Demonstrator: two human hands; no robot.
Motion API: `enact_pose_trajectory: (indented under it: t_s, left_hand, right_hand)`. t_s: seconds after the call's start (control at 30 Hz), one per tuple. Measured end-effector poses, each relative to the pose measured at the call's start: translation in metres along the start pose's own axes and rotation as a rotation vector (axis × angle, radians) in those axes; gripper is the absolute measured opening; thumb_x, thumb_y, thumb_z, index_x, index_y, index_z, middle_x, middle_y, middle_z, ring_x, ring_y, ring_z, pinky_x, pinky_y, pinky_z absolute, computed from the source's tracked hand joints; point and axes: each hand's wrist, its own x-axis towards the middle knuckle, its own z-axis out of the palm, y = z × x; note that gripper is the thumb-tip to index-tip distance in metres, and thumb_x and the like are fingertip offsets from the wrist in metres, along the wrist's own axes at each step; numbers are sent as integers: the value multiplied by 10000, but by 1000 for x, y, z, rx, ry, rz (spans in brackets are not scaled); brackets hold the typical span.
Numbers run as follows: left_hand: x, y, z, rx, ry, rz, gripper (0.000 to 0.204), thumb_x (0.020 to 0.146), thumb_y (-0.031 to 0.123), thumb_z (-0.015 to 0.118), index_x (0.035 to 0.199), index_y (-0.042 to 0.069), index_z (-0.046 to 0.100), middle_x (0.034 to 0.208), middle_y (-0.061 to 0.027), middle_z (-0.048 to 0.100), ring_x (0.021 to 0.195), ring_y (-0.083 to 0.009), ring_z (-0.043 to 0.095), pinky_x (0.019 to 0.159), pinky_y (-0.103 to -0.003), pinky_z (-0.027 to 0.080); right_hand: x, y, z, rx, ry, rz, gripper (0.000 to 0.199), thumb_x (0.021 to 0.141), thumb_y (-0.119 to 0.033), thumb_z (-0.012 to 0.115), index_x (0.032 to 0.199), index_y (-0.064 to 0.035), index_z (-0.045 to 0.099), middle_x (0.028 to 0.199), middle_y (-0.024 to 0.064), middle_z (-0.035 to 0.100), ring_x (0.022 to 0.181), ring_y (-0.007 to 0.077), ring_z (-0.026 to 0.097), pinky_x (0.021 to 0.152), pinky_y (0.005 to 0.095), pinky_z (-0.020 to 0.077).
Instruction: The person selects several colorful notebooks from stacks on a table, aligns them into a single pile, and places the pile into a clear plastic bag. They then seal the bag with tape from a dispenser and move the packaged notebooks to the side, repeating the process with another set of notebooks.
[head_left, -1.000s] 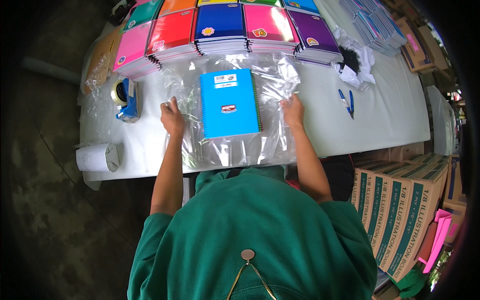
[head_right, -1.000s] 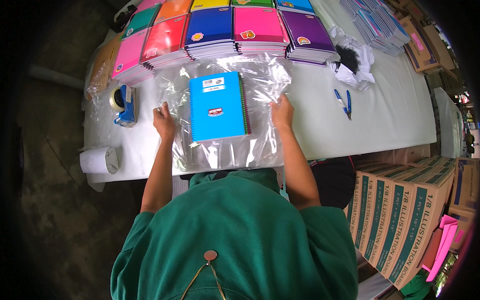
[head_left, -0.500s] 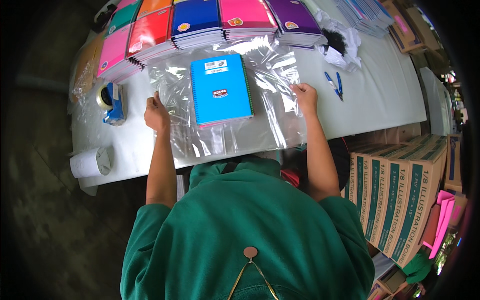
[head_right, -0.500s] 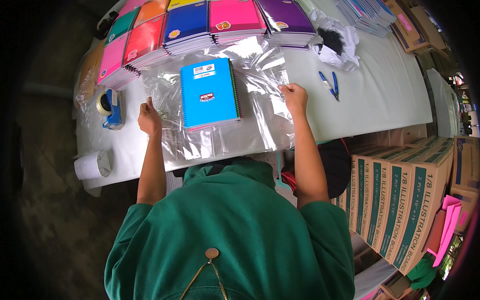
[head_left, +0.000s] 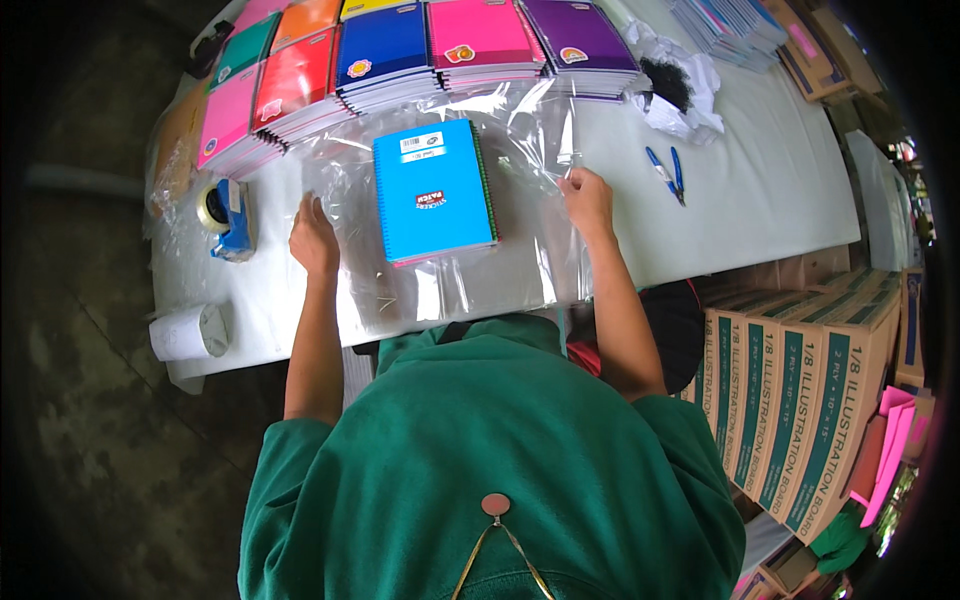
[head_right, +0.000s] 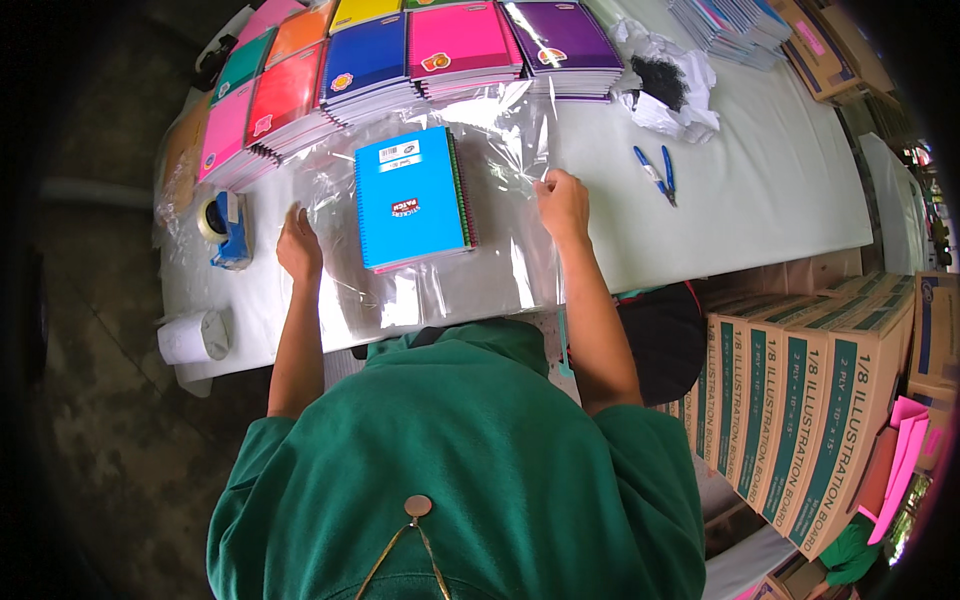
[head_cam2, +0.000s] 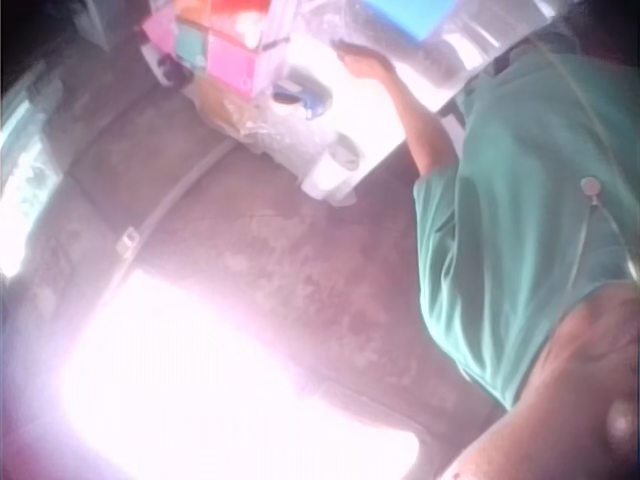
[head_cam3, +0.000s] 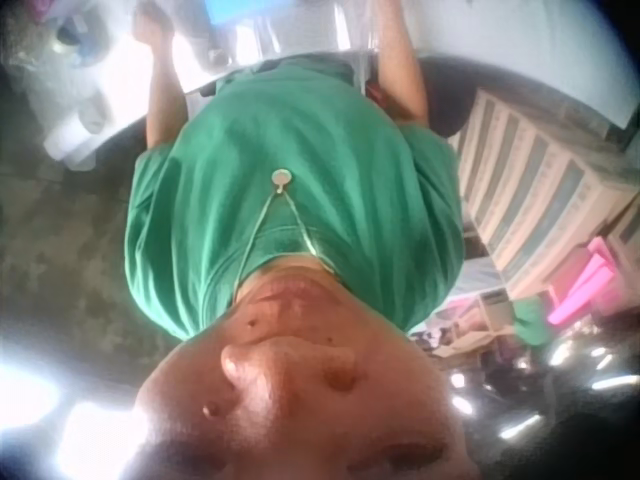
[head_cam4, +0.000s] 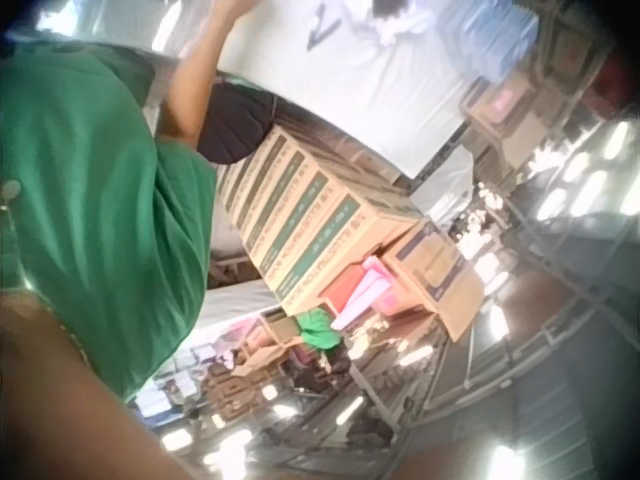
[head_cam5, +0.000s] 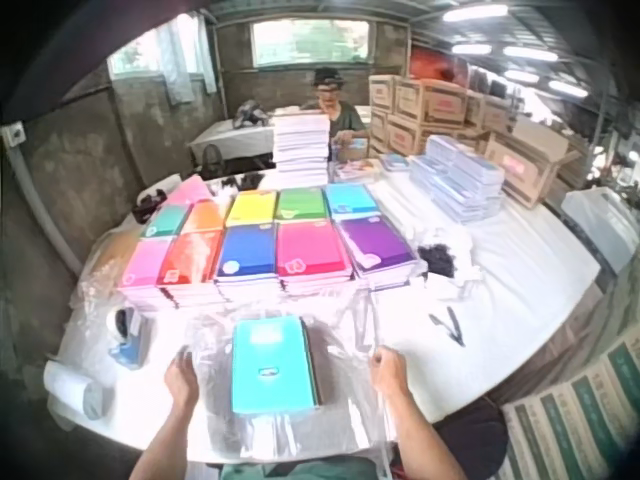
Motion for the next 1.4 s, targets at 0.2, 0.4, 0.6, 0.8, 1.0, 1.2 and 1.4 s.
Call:
enact_pose_trajectory:
  t_s: [0.2, 0.4, 0.6, 0.8, 1.0, 1.2, 1.4]
  left_hand:
    - [4, 3, -7, -22, -51, -28, 215, 881, 322, 536, 927, 131, 622, 804, -130, 640, 702, -333, 613, 604, -431, 465]
    - [4, 13, -10, -413, -277, -146, 301, 876, 373, 537, 1004, 105, 583, 800, -196, 639, 782, -343, 613, 682, -409, 473]
    - [20, -2, -14, -127, -491, -169, 251, 821, 285, 637, 953, 73, 615, 785, -114, 651, 780, -320, 617, 667, -375, 464]
    - [19, 5, -25, -213, -261, -181, 300, 825, 315, 611, 982, 60, 631, 791, -116, 652, 776, -285, 629, 670, -357, 471]
    - [80, 1, 10, -647, -796, -587, 620, 723, 446, 689, 1170, 40, 550, 958, -151, 654, 838, -255, 653, 744, -349, 507]
    - [108, 11, 46, -115, -608, -300, 703, 663, 353, 760, 1193, -27, 497, 1008, -241, 611, 954, -288, 616, 802, -363, 496]
    - [56, -31, 51, -320, -211, -123, 759, 641, 231, 768, 1241, -46, 395, 974, -222, 612, 953, -285, 599, 792, -356, 489]
  right_hand:
    - [14, -7, 2, 26, -42, 82, 224, 817, -161, 600, 989, -17, 609, 869, 184, 646, 827, 328, 613, 728, 385, 473]
    - [15, -29, -2, 763, -112, 201, 141, 849, -97, 564, 930, 17, 584, 855, 121, 648, 823, 203, 620, 697, 314, 522]
    - [14, -37, -9, 606, -329, 278, 340, 902, -133, 507, 1205, 20, 484, 925, 145, 651, 691, 178, 652, 505, 264, 524]
    - [24, -56, -15, 718, -394, 163, 600, 879, -349, 552, 1370, -95, 318, 1258, 175, 483, 1025, 245, 576, 694, 362, 520]
    - [97, -43, 8, 1026, -648, 376, 858, 838, -327, 606, 1447, -97, 47, 1448, 177, 200, 1294, 357, 294, 948, 524, 366]
    - [113, -80, 4, 961, -646, 267, 447, 920, -142, 442, 1317, 39, 347, 1263, 177, 498, 1127, 314, 521, 866, 447, 475]
    - [65, -100, -18, 847, -440, 254, 759, 914, -359, 488, 1430, -24, 43, 1463, 197, 187, 1312, 342, 290, 990, 477, 352]
